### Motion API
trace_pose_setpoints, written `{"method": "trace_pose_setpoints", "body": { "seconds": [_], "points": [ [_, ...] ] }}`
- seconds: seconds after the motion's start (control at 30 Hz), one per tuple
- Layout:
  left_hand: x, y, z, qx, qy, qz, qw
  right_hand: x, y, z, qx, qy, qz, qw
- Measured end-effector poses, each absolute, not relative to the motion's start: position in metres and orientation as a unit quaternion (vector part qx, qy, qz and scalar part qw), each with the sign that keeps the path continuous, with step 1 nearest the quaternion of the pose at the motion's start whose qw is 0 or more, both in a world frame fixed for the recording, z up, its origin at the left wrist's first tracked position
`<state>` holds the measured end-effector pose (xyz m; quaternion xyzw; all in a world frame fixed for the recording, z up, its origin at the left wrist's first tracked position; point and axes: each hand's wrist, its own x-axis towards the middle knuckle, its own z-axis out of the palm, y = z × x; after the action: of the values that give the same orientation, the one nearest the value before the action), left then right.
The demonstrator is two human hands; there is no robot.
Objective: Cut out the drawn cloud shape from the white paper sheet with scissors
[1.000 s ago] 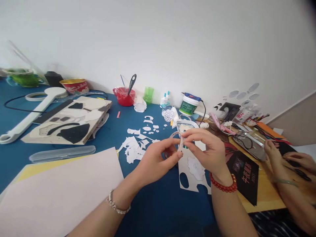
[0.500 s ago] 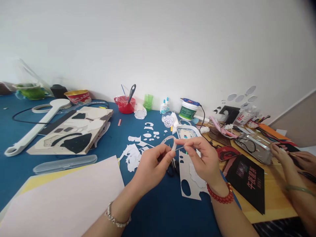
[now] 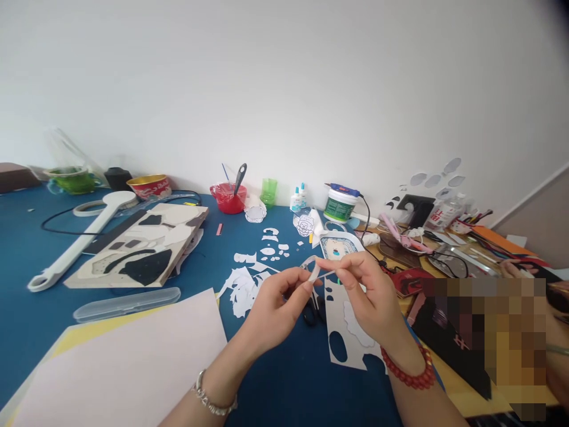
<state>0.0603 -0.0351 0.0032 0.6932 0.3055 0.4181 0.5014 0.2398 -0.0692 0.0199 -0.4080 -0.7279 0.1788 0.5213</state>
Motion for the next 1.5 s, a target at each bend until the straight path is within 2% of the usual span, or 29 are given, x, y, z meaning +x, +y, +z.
{"method": "trace_pose_setpoints", "body": {
  "seconds": [0.37,0.57,0.7,0.93,1.1,1.5],
  "points": [
    [0.059,-0.034,0.002,0.719,0.295,0.408,0.479,0.241,-0.072,0.048,-0.498,-0.738,0.177,0.420],
    [0.059,-0.034,0.003,0.706,0.274,0.404,0.513,0.248,-0.062,0.068,-0.494,-0.750,0.227,0.377],
    [0.061,-0.033,0.003,0.680,0.272,0.406,0.547,0.246,-0.054,0.080,-0.513,-0.762,0.194,0.343],
    [0.062,-0.026,0.004,0.632,0.250,0.417,0.604,0.222,-0.061,0.115,-0.626,-0.736,0.157,0.204],
    [0.060,-0.023,0.000,0.606,0.239,0.426,0.628,0.212,-0.065,0.113,-0.619,-0.751,0.094,0.212],
    [0.059,-0.027,0.006,0.611,0.237,0.442,0.612,0.218,-0.069,0.098,-0.583,-0.754,0.074,0.295]
  ]
}}
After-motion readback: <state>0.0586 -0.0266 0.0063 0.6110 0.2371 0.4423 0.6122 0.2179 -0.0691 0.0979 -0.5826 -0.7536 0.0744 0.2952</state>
